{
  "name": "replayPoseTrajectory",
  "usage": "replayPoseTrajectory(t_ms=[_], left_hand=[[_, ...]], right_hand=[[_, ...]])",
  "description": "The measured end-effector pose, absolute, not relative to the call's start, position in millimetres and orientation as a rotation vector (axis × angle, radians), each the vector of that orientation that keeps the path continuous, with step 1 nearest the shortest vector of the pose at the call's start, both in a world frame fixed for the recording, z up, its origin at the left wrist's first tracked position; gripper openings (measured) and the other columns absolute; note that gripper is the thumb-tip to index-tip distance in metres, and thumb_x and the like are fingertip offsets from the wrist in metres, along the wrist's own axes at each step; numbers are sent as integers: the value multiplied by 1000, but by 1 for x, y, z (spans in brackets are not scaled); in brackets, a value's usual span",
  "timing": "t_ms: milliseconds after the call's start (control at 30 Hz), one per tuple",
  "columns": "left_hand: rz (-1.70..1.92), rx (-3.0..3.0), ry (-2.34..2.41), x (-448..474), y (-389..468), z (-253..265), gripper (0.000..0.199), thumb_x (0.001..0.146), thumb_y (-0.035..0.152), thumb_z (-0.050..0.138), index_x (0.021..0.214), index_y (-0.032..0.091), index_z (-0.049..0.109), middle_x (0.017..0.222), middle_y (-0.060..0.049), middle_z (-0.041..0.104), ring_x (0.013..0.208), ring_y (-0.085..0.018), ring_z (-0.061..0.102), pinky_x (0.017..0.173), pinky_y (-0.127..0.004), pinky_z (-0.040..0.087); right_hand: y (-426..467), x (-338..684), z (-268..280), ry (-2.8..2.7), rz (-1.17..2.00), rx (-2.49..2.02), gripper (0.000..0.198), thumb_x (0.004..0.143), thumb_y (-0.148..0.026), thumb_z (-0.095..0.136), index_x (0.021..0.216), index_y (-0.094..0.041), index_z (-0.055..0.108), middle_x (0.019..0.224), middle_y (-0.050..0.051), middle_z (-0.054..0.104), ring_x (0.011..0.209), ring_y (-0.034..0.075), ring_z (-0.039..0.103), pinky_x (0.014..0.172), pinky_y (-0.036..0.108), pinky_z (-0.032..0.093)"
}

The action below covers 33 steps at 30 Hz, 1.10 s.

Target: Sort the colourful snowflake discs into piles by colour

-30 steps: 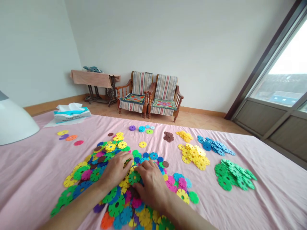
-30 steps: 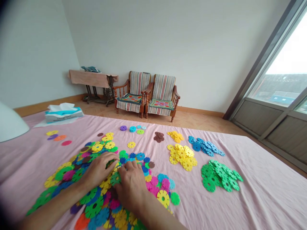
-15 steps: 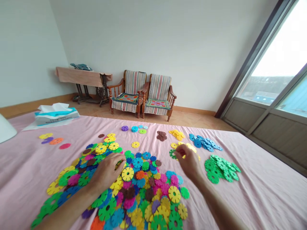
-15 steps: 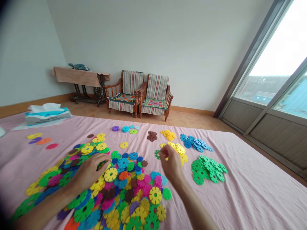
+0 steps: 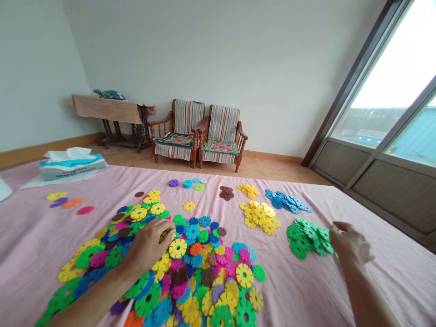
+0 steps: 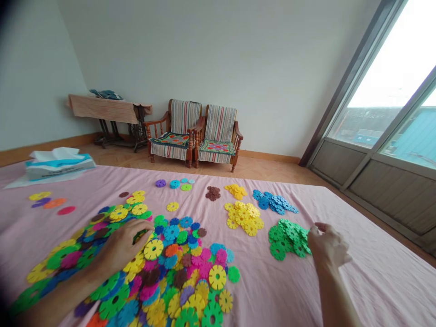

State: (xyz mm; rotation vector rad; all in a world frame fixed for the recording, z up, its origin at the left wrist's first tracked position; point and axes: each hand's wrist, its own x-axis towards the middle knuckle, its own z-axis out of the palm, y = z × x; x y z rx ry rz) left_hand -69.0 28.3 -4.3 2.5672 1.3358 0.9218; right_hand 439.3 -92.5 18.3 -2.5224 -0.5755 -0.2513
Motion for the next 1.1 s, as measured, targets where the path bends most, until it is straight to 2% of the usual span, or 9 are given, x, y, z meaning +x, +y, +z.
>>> replayPoseTrajectory(t_ms=[133,267,333,500,733,867,967,1033,1100], left_hand=[[929,2544,1341,-67,27,-3,17,86,28,48,85,21,63,90,-4,67,91,-21,60,83,-33,46],[925,2515,1353,-64,23,2,16,86,25,47,84,20,63,88,-3,66,88,-20,60,81,-33,47],[906,2504,1357,-64,21,5,16,86,23,47,83,20,63,87,-3,66,87,-20,60,81,-33,46],[898,2494,1357,-64,19,6,15,86,22,49,84,20,63,87,-3,66,88,-20,59,81,-33,46],[881,2519,1352,-64,19,4,14,86,19,49,85,20,62,87,-3,65,90,-20,58,83,-33,44],[875,2526,1363,-63,19,6,13,87,20,49,84,20,62,86,-3,64,89,-20,58,82,-32,44],[865,2521,1368,-63,19,6,14,87,20,48,83,20,62,84,-3,64,87,-20,58,81,-32,44],[862,2517,1366,-63,19,6,14,87,19,48,81,20,61,83,-3,64,86,-20,58,79,-31,44],[868,2513,1358,-63,18,6,15,87,19,48,81,19,61,82,-3,64,85,-19,58,79,-31,44]], right_hand=[[-75,403,27,-887,-240,-2291,38,80,-39,40,97,-17,65,93,19,67,87,35,62,69,44,42],[-47,316,30,-1363,-75,-1978,25,81,-36,45,85,-21,65,87,6,66,73,19,62,67,29,45],[-39,263,30,-1700,110,-1709,21,84,-30,45,81,-19,63,85,6,64,73,17,60,66,28,45],[-38,157,31,-2102,339,-1374,15,83,-20,54,92,-20,65,87,4,61,85,18,57,75,29,43],[-34,107,28,-2226,259,-1438,29,69,-33,71,94,-21,63,95,5,59,91,23,52,80,36,40],[-32,116,20,-2132,248,-1503,21,73,-23,64,94,-20,59,91,5,60,89,21,52,77,32,39],[-29,135,16,-2019,264,-1615,9,78,-14,54,85,-18,57,80,3,60,79,18,54,71,27,38],[-28,148,16,-1951,252,-1715,9,80,-13,50,80,-18,57,74,2,58,73,17,54,67,26,37],[-27,155,20,-1888,168,-1785,12,80,-14,51,87,-17,59,80,4,60,78,19,55,68,28,37]])
